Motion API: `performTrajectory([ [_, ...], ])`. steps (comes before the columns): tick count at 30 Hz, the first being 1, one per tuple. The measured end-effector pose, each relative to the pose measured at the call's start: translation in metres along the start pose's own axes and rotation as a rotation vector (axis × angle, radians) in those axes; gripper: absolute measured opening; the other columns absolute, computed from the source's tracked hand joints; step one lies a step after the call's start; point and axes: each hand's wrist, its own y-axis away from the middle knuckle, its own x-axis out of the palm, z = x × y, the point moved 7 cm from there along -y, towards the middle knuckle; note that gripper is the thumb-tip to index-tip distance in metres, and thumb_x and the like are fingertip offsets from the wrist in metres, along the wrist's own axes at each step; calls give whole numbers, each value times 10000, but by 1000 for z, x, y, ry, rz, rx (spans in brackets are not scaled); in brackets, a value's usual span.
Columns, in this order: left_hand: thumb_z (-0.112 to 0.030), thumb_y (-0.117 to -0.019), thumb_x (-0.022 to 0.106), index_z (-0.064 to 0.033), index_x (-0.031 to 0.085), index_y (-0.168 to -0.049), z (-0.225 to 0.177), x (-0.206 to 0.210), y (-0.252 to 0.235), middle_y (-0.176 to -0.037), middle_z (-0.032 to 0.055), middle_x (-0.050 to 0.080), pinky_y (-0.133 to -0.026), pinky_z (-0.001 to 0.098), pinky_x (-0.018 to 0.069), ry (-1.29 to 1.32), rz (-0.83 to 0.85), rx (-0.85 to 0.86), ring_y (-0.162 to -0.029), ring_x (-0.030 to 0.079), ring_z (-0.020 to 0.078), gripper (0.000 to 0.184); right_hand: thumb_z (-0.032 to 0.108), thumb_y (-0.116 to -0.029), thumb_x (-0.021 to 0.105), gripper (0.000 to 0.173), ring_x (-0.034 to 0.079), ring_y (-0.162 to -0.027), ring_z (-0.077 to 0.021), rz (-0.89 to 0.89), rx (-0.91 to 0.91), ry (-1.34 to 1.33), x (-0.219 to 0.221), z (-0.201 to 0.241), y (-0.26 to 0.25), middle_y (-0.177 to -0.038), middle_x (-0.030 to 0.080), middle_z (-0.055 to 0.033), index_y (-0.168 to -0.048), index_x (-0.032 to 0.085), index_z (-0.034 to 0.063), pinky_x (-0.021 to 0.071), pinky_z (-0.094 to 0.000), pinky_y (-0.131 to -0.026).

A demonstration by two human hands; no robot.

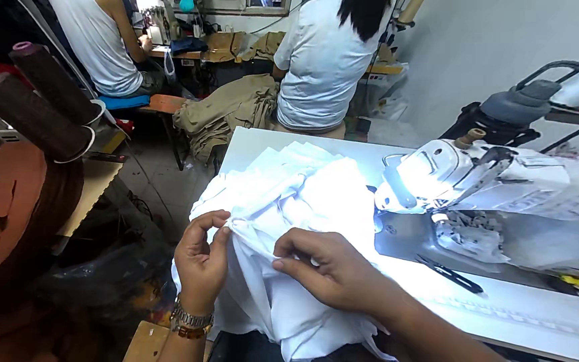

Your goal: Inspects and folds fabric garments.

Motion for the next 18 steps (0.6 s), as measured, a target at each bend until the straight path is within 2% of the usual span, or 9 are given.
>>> performTrajectory([
  [2, -89, -954, 645, -143, 697, -1006, -2, 1, -1, -1183, -52, 704, -981, 283, 561, -27, 40, 25, -1166, 650, 92, 92, 272, -968, 603, 201, 607, -703, -25, 43, -29, 223, -12, 0, -1, -811, 640, 42, -959, 724, 112, 519, -186, -595],
  [3, -104, -957, 644, -146, 695, -994, -3, 2, -1, -1199, -54, 702, -990, 283, 559, -32, 56, 27, -1181, 646, 92, 76, 271, -972, 590, 225, 618, -725, -58, 40, -34, 304, -21, 1, -2, -836, 639, 20, -960, 742, 107, 528, -217, -608],
  [5, -152, -978, 644, -166, 694, -985, -5, 6, -1, -1232, -62, 691, -1005, 286, 552, -1, 91, 28, -1215, 630, 96, 53, 247, -978, 581, 216, 605, -744, -45, -17, -4, 370, -37, 1, -4, -840, 624, 27, -933, 753, 125, 517, -190, -629],
  [9, -226, -1022, 614, -203, 696, -1046, -7, 24, 0, -1306, -51, 678, -1071, 327, 514, 235, 175, 12, -1307, 585, 142, 88, 181, -957, 628, 174, 543, -706, 11, -229, 76, 283, -46, -11, 5, -803, 612, 20, -943, 767, 78, 458, -109, -627],
  [12, -217, -1031, 597, -213, 684, -1075, -4, 37, 4, -1222, -37, 717, -1063, 332, 522, 425, 198, -90, -1232, 641, 130, 98, 200, -966, 646, 155, 504, -650, 32, -332, 148, 285, -42, -19, 14, -802, 622, 27, -974, 731, 71, 422, -90, -574],
  [14, -217, -1028, 604, -208, 682, -1084, -2, 43, 8, -1131, -13, 743, -1014, 327, 554, 558, 186, -203, -1136, 691, 125, 96, 206, -971, 645, 172, 528, -662, 17, -350, 173, 297, -38, -22, 17, -844, 652, 9, -1027, 718, 60, 448, -107, -586],
  [16, -239, -1031, 598, -199, 676, -1069, 0, 49, 12, -1077, 10, 755, -971, 323, 576, 650, 186, -309, -1070, 718, 127, 96, 208, -984, 628, 237, 569, -695, -20, -329, 189, 312, -34, -24, 17, -875, 670, -18, -1136, 701, 43, 492, -147, -628],
  [17, -248, -1032, 597, -192, 682, -1063, 1, 52, 13, -1049, 18, 756, -953, 320, 581, 683, 186, -356, -1038, 722, 124, 106, 200, -988, 617, 248, 591, -717, -35, -311, 181, 329, -33, -24, 16, -883, 677, -23, -1155, 710, 42, 514, -163, -654],
  [18, -260, -1028, 602, -192, 697, -1041, 1, 54, 14, -1002, 13, 759, -929, 311, 587, 699, 185, -394, -988, 728, 111, 118, 186, -985, 605, 226, 595, -725, -49, -294, 158, 350, -31, -24, 16, -853, 654, -17, -1112, 734, 49, 516, -174, -657],
])
